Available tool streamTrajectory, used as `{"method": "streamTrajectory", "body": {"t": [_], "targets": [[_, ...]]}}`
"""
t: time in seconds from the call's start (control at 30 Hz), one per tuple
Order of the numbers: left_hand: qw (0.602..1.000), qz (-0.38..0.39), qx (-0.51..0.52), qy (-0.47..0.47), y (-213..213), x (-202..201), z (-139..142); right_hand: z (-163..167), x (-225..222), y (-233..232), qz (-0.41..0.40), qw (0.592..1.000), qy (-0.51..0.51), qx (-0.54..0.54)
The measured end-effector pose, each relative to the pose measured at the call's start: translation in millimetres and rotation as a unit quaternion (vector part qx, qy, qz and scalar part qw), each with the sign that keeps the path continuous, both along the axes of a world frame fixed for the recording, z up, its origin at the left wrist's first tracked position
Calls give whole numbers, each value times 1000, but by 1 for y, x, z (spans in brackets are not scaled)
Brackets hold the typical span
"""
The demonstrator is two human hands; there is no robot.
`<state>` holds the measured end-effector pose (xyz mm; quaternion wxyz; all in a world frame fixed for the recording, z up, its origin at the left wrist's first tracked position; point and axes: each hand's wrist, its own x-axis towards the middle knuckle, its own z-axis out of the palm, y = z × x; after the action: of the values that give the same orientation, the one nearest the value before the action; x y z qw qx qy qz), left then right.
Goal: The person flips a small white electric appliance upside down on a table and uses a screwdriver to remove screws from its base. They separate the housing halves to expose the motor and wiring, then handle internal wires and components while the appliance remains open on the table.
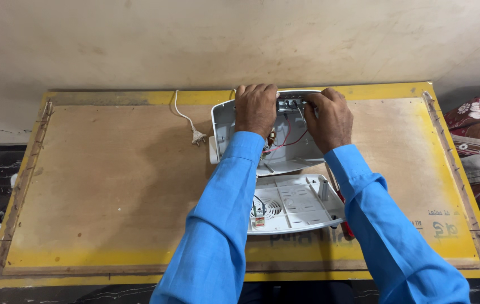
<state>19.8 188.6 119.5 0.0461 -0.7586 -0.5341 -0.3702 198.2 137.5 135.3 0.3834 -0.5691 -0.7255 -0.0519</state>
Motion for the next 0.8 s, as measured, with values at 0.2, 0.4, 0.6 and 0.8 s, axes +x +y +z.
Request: {"method": "streamTrajectory", "body": {"t": [0.2,0.4,0.6,0.8], "targets": [[1000,4,10,4,1,0,1,-1,-2,5,-9,1000,-24,0],[1000,3,1,1,-1,0,2,-2,-2,7,-1,999,-51,9],[1000,1,10,3,0,0,4,-3,-1,11,5,996,-84,21],[1000,2,9,1,-2,-1,4,-7,0,9,14,997,-68,41]]}}
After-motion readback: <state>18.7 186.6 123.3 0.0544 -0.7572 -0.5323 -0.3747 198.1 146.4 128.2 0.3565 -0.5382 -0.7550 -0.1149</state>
